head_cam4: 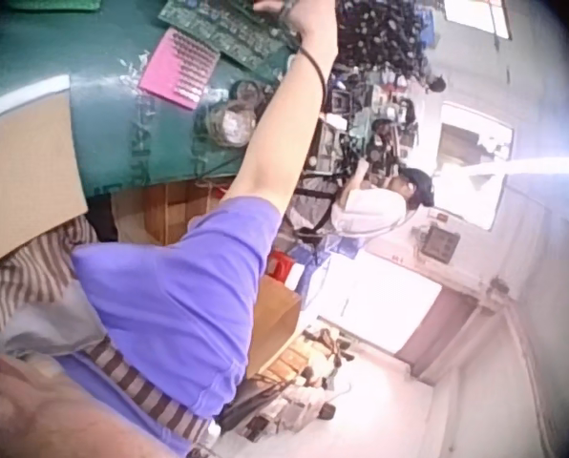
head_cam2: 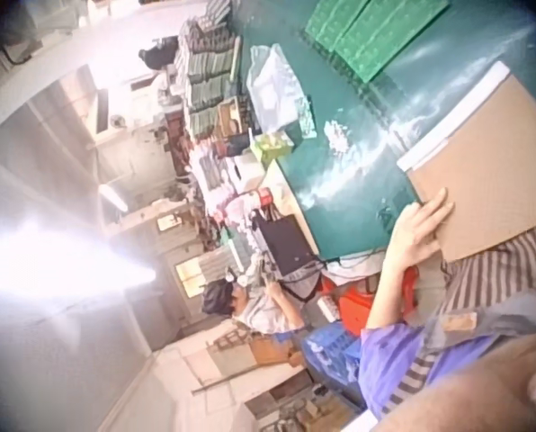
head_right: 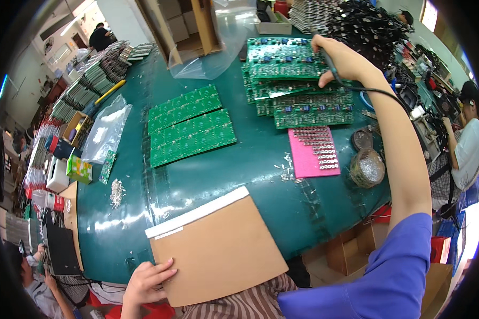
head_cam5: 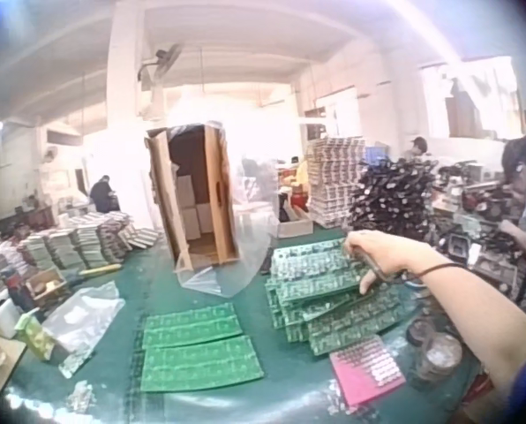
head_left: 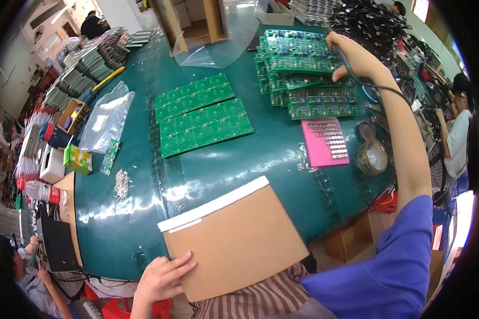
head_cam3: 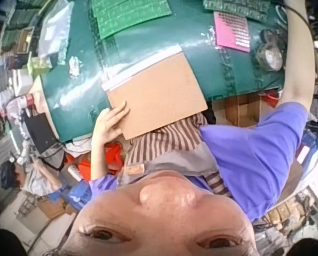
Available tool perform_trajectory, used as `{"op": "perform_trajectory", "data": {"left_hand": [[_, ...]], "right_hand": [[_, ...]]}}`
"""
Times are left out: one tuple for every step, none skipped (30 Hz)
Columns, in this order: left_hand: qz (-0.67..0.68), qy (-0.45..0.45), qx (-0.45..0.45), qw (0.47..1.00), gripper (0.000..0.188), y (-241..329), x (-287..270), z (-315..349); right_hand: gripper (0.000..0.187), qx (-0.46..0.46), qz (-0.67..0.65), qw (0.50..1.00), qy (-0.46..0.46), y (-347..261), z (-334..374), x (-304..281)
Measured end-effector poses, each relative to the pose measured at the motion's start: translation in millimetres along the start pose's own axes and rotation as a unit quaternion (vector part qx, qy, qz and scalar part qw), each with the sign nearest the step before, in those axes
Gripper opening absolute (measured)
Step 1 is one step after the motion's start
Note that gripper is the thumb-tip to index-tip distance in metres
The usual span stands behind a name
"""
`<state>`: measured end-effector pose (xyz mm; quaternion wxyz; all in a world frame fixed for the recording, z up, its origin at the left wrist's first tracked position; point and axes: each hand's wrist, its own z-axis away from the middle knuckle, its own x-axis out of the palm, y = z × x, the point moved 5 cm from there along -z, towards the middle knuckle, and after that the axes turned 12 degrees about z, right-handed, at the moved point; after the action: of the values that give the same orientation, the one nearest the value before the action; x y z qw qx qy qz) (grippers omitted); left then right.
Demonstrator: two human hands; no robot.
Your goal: The person solders components onto circuit board panels using a soldering iron, sets completed boards onto a stack, and retrieves new circuit board panels to solder.
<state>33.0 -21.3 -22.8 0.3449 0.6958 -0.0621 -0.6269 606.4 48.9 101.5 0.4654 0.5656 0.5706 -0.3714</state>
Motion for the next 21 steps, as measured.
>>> {"op": "perform_trajectory", "data": {"left_hand": [[0.069,0.049,0.003,0.996,0.066,-4.5,-6.9,1.8],[0.137,0.098,0.008,0.986,0.061,-7.7,-15.0,2.8],[0.154,0.159,0.005,0.975,0.048,-7.1,-28.2,-2.0],[0.154,0.226,0.022,0.962,0.037,-8.1,-38.8,-7.0],[0.193,0.285,-0.011,0.939,0.028,-21.3,-43.2,-6.0],[0.232,0.340,-0.045,0.910,0.021,-34.9,-47.9,-5.6],[0.295,0.389,-0.059,0.871,0.016,-40.2,-52.2,-12.6],[0.356,0.433,-0.073,0.825,0.015,-44.3,-55.7,-22.1],[0.346,0.476,-0.077,0.805,0.016,-58.5,-51.2,-19.6],[0.359,0.483,-0.104,0.792,0.013,-66.5,-47.4,-21.8],[0.353,0.478,-0.092,0.799,0.020,-69.4,-46.2,-36.5],[0.341,0.477,-0.082,0.806,0.027,-66.5,-49.1,-43.1],[0.340,0.481,-0.087,0.803,0.027,-71.3,-47.7,-43.8],[0.347,0.439,-0.144,0.816,0.032,-77.7,-42.1,-46.7],[0.349,0.397,-0.205,0.824,0.036,-85.1,-34.0,-47.4],[0.429,0.381,-0.175,0.800,0.039,-92.1,-25.7,-50.1],[0.477,0.367,-0.154,0.783,0.037,-97.8,-21.8,-51.7],[0.521,0.355,-0.135,0.765,0.035,-101.6,-22.1,-52.9],[0.521,0.354,-0.136,0.765,0.035,-101.1,-24.6,-55.6],[0.528,0.371,-0.123,0.754,0.033,-99.1,-26.3,-57.1],[0.538,0.382,-0.109,0.744,0.030,-98.5,-29.6,-62.3]], "right_hand": [[0.073,0.026,0.011,0.999,0.018,-2.3,2.6,-2.2],[0.072,0.053,0.023,0.998,0.036,-4.7,6.1,-3.9],[0.068,0.064,0.021,0.997,0.044,-5.9,9.3,-3.4],[0.068,0.058,0.021,0.997,0.044,-11.8,13.3,-1.3],[0.067,0.075,0.049,0.993,0.076,-17.0,20.2,-4.5],[0.066,0.091,0.075,0.987,0.106,-22.3,25.6,-5.3],[0.064,0.105,0.092,0.985,0.103,-24.2,30.6,-5.2],[0.064,0.104,0.093,0.985,0.103,-32.3,36.1,-5.2],[0.063,0.110,0.072,0.985,0.116,-42.8,39.4,-5.4],[0.061,0.116,0.051,0.984,0.128,-54.1,44.1,-4.7],[0.059,0.082,-0.003,0.981,0.173,-72.8,48.3,-2.6],[0.057,0.042,-0.044,0.979,0.196,-94.4,51.4,-4.6],[0.057,0.033,-0.184,0.964,0.187,-109.1,55.0,9.0],[0.059,0.013,-0.275,0.949,0.152,-126.4,63.2,19.2],[0.063,0.009,-0.309,0.942,0.127,-149.4,70.2,32.2],[0.065,0.014,-0.321,0.938,0.126,-178.3,76.2,36.7],[0.063,0.007,-0.331,0.931,0.150,-202.4,78.6,42.7],[0.062,0.020,-0.338,0.931,0.136,-216.7,79.4,57.1],[0.059,0.043,-0.351,0.928,0.116,-228.7,75.3,63.6],[0.056,0.064,-0.368,0.923,0.095,-240.0,70.4,72.0],[0.056,0.067,-0.370,0.922,0.091,-245.6,66.1,74.7]]}}
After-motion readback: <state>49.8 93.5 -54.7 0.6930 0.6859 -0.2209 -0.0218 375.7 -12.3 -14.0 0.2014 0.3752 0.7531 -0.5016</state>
